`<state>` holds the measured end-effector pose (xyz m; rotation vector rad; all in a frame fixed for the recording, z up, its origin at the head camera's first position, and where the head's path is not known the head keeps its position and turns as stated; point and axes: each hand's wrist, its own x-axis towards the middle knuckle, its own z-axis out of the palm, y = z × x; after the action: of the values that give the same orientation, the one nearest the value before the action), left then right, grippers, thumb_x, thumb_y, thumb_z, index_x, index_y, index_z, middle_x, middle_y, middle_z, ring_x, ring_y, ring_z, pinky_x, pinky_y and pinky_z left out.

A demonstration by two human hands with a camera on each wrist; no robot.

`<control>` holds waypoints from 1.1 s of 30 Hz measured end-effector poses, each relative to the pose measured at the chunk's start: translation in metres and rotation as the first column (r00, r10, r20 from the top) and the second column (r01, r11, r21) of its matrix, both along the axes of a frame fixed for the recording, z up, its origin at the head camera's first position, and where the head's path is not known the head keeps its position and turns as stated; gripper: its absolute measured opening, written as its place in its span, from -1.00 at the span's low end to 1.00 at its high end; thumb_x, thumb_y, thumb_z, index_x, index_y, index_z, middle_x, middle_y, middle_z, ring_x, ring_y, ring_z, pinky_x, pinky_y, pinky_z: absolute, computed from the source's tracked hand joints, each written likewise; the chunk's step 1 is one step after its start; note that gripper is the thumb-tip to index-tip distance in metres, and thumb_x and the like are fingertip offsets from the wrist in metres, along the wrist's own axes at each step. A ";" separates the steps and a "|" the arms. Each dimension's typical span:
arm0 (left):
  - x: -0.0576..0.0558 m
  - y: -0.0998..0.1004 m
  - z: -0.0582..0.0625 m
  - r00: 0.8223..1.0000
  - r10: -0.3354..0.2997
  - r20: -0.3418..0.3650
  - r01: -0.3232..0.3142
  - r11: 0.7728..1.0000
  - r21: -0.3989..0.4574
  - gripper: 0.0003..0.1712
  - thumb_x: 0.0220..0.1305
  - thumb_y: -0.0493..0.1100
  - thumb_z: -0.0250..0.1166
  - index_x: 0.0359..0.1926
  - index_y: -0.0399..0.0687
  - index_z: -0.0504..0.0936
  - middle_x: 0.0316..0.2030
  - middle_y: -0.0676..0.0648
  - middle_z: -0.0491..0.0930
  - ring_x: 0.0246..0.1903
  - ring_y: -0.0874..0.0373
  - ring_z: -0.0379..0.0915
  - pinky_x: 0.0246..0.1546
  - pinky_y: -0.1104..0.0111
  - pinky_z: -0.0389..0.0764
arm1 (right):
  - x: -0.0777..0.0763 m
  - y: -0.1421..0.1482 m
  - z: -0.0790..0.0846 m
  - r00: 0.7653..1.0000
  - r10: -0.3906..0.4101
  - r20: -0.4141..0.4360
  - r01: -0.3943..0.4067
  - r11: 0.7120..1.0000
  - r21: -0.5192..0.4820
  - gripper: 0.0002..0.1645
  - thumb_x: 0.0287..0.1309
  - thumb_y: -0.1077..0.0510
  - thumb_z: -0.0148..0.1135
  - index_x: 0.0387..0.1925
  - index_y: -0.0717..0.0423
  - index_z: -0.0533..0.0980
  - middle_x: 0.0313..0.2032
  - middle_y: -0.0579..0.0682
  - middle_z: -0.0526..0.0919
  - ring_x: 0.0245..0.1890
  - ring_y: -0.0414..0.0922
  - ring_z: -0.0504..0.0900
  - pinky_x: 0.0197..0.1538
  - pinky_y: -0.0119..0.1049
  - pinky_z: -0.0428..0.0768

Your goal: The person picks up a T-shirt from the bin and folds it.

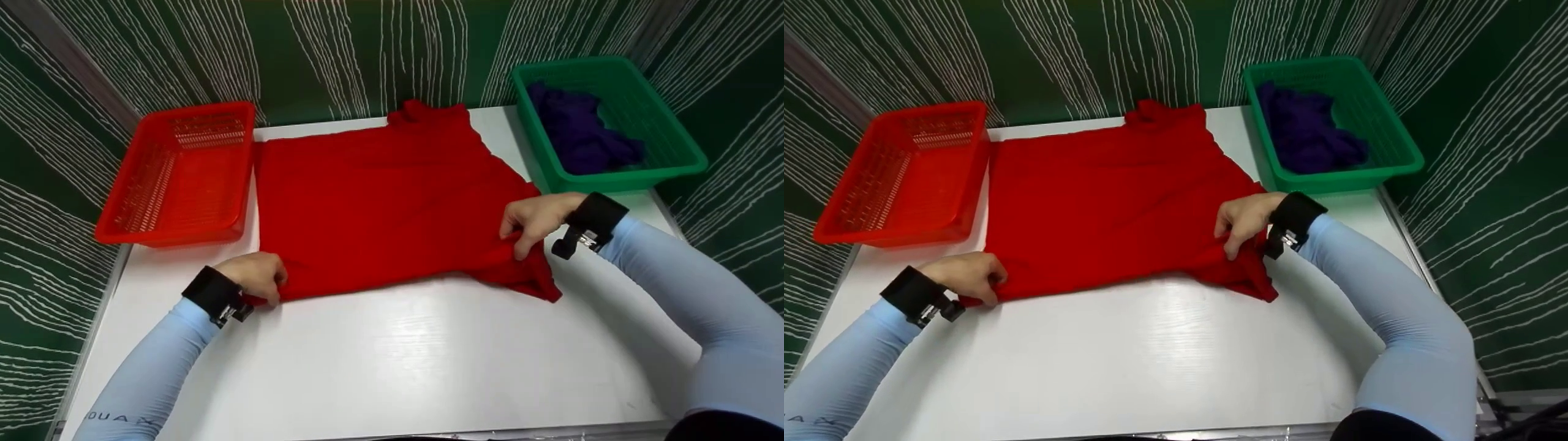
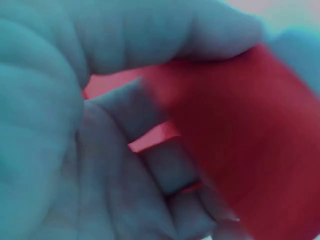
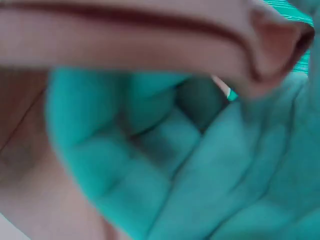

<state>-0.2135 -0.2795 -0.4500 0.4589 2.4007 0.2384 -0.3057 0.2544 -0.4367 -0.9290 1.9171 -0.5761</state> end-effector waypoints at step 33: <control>-0.067 0.026 0.010 0.596 0.134 -0.792 -0.349 0.931 -0.105 -0.94 0.22 -0.41 0.22 -0.34 -0.35 0.61 -0.46 -0.35 0.62 -0.46 -0.25 0.65 -0.55 -0.01 0.67 | -0.104 -0.053 0.045 0.360 -0.440 -0.823 0.404 0.869 -0.287 -0.53 0.18 0.17 0.40 0.13 0.18 0.61 -0.10 0.25 0.67 -0.21 0.28 0.62 -0.21 0.22 0.59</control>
<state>-0.2808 -0.2537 -0.4404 0.0888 3.3083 -0.2142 -0.4096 0.2015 -0.3916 -0.7888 3.1885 -0.4378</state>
